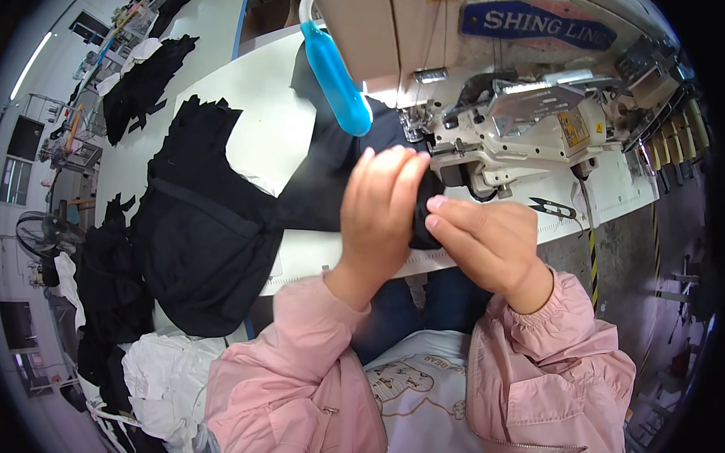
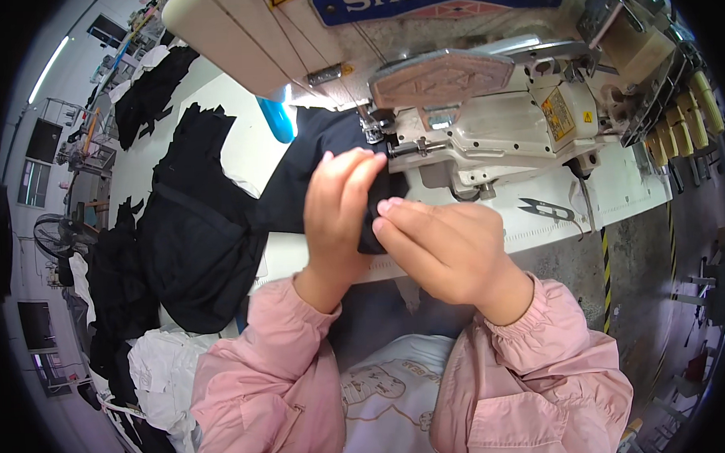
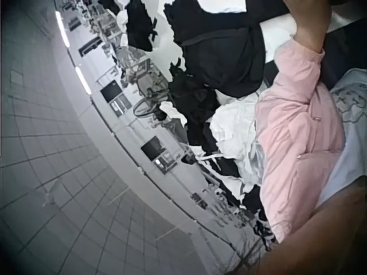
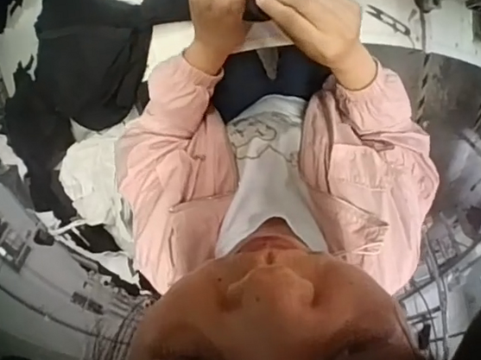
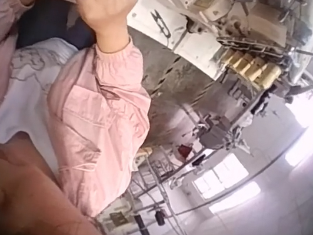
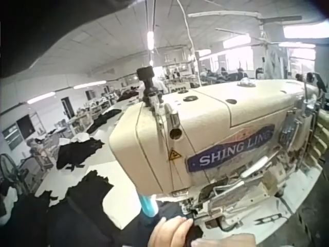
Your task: Sewing black fabric pieces using an industrial sewing machine.
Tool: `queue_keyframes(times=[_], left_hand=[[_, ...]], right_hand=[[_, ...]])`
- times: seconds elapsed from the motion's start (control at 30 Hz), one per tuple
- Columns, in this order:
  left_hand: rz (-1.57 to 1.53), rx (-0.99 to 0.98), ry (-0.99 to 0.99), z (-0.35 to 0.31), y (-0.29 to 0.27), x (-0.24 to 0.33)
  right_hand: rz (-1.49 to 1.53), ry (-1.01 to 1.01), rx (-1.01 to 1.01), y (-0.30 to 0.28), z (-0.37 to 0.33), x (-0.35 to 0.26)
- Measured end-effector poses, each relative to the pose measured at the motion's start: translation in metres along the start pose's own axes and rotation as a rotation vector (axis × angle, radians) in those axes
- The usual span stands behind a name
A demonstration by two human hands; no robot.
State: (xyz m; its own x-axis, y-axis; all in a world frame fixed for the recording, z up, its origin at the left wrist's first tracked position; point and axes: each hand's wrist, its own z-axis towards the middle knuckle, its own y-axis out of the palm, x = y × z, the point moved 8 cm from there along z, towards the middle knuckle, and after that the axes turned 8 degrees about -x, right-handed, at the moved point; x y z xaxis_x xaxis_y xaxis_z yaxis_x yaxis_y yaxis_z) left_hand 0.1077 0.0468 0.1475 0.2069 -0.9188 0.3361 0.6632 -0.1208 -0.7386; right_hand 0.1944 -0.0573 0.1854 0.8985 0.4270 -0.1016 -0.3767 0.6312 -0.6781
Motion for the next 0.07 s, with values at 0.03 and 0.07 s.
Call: queue_keyframes(times=[0.03,0.07], left_hand=[[0.022,-0.039,-0.007,0.0034,-0.0001,-0.0058],[-0.025,-0.092,-0.005,0.0072,-0.0028,-0.0103]], right_hand=[[-0.031,0.009,-0.03,-0.0034,0.0052,0.0009],[-0.063,0.019,-0.062,-0.0088,0.0112,0.0018]])
